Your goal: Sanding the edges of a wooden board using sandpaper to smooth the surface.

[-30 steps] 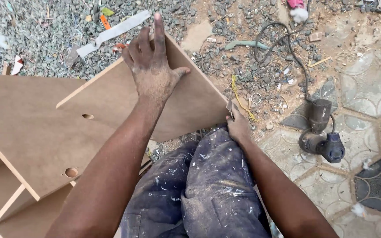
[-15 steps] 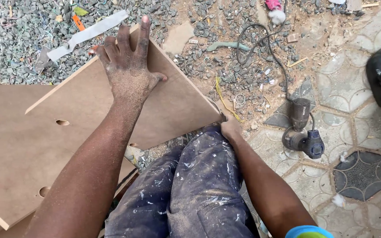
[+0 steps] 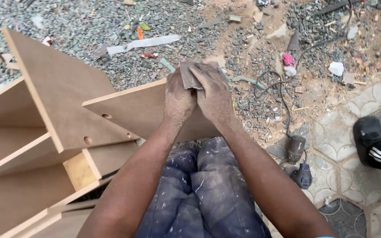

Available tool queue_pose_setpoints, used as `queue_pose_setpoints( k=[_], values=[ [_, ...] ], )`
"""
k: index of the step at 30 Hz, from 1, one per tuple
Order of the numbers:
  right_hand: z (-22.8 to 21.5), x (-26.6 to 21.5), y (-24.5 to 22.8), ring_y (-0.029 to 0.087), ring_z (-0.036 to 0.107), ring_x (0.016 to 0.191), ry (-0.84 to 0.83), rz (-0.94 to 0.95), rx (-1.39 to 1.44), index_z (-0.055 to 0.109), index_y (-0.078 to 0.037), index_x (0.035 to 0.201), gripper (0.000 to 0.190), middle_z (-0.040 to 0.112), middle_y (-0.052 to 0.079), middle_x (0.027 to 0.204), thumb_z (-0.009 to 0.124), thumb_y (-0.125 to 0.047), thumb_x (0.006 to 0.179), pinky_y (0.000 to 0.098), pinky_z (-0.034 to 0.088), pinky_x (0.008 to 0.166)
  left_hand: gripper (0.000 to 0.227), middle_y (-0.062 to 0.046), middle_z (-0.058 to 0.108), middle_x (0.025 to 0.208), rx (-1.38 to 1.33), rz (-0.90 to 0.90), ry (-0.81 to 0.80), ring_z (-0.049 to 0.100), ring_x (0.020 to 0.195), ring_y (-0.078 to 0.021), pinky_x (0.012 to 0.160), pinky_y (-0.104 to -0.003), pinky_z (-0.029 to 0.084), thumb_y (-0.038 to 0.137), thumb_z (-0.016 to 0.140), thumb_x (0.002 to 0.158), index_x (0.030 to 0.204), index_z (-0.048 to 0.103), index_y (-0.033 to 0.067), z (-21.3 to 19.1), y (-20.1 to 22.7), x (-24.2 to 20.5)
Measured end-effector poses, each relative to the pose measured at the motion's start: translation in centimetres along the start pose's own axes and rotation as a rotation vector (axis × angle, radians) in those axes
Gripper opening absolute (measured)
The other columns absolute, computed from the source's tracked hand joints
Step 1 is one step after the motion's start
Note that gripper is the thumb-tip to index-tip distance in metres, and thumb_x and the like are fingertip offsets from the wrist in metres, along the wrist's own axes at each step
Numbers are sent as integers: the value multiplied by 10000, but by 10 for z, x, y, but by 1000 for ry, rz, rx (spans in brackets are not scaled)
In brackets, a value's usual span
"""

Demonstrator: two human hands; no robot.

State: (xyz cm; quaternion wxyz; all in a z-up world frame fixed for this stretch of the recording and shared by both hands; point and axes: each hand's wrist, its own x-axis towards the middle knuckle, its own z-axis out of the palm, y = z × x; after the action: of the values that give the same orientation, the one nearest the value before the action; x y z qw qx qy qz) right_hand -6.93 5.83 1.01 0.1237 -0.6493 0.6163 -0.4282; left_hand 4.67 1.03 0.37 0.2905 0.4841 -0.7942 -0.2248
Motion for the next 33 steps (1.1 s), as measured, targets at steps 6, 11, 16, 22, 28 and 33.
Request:
queue_pose_setpoints(
  k=[6,11,16,22,28,33],
  values=[
    [-15,-35,-17,205,577,1303,-124,-17,-314,745,-262,1183,326,706,-22,1222,627,-63,954,439,354,1165,540,-77,619,1290,273,158,-243,564,1308,-302,1161,-428,425,128,764,795,1320,639,153,-39,-28,-54],
    [-38,-59,-44,165,545,1338,-221,-26,-405,744,-278,1179,405,693,-53,1255,596,-19,904,421,343,1185,525,79,584,1207,371,1,-322,545,1283,-174,1175,-443,392,306,731,844,1343,609,414,-40,-49,-81],
    [-55,-80,-68,163,523,1363,-302,-19,-485,730,-305,1196,449,681,-65,1292,569,-27,884,413,336,1199,481,27,615,1366,371,-328,-180,503,1394,-233,1163,-479,434,386,734,843,1315,647,370,-75,-120,-138],
    [-72,-103,-88,163,544,1353,-285,-22,-531,738,-296,1168,380,687,-58,1300,618,-75,883,400,363,1191,522,-30,607,1217,417,-518,64,523,1278,-262,1077,-470,420,448,862,754,1219,722,257,-129,-187,-195],
    [-78,-111,-50,208,601,1264,-147,181,-750,712,-319,1176,339,697,-39,1220,662,-171,875,460,349,1144,475,18,710,1180,278,-330,72,519,1333,-163,1255,-408,111,517,812,811,1194,757,241,-140,-75,-161],
    [-54,-95,-135,241,562,1322,-374,51,-438,601,-315,1416,485,658,5,1343,665,-271,937,500,385,1136,370,105,680,1183,305,-144,-55,546,1290,-155,1227,-478,254,468,807,813,1140,733,310,-105,-2,-132]
  ],
)
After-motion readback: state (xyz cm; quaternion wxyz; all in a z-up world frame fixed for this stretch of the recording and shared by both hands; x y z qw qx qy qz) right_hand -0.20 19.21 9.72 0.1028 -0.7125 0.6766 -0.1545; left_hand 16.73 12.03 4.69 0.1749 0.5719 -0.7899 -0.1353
